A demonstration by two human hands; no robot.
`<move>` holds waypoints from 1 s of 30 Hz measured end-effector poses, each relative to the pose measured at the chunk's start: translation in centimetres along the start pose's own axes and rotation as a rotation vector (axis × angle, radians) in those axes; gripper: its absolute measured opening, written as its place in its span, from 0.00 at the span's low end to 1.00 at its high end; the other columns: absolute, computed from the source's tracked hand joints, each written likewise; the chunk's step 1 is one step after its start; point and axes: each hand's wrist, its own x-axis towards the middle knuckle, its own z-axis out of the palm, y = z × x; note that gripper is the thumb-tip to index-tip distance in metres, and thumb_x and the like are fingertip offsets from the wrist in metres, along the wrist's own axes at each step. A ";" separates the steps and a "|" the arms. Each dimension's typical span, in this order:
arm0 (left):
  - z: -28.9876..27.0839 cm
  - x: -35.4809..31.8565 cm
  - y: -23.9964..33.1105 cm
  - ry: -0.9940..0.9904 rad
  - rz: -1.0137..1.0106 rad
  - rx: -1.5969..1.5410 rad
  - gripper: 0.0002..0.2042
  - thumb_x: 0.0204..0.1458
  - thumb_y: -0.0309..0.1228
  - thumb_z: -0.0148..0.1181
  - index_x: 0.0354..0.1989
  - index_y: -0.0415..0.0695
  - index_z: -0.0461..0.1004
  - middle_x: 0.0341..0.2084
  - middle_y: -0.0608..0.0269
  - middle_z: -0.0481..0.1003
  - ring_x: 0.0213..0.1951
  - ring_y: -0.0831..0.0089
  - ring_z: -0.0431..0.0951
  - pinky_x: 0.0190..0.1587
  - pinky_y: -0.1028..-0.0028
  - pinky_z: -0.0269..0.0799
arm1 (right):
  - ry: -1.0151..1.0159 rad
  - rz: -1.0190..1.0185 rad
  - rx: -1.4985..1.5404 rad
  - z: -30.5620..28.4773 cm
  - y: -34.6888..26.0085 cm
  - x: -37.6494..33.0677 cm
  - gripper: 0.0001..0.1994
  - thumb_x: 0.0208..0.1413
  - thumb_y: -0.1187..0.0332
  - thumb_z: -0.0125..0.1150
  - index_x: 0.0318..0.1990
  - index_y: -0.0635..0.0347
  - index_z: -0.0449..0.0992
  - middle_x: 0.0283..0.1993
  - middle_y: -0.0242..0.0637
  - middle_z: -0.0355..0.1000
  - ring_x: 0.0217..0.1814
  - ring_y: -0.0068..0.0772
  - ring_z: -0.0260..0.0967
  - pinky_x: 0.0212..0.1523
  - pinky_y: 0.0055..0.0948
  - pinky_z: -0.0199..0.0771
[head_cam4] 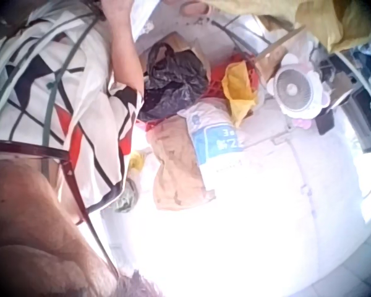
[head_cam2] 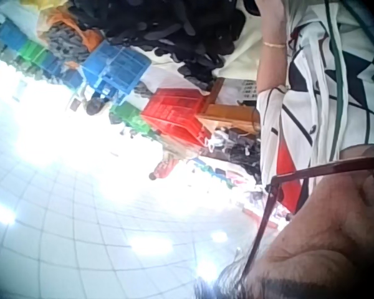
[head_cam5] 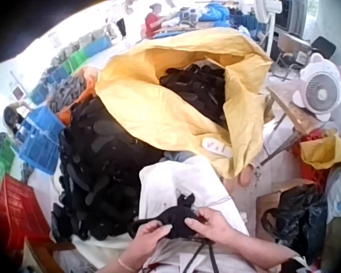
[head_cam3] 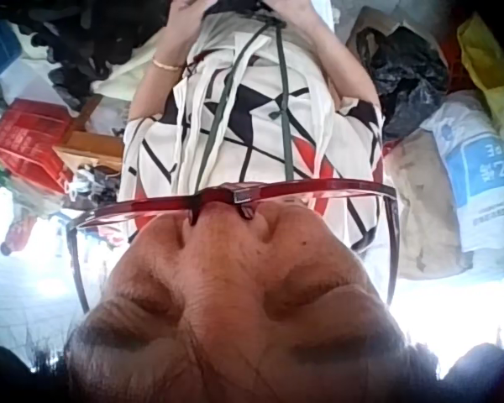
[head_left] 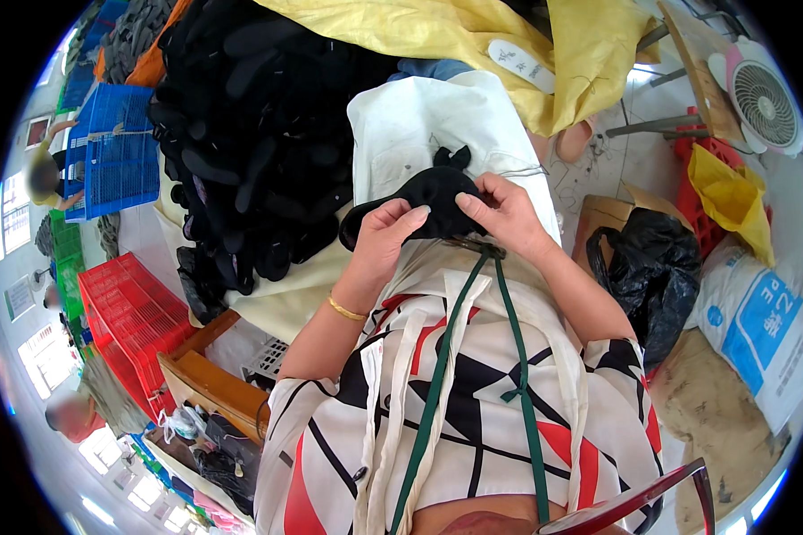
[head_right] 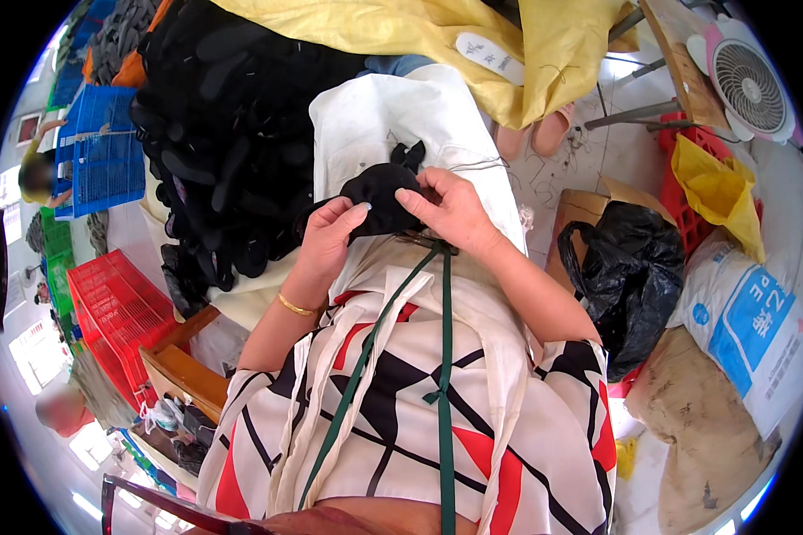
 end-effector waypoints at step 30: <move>3.3 2.3 0.0 -0.175 -0.140 -0.267 0.41 0.65 0.62 0.31 0.76 0.47 0.30 0.76 0.54 0.35 0.76 0.57 0.34 0.73 0.53 0.27 | 0.266 -0.110 -0.126 0.5 -1.2 7.5 0.17 0.61 0.57 0.64 0.35 0.66 0.76 0.29 0.39 0.73 0.30 0.28 0.68 0.33 0.31 0.71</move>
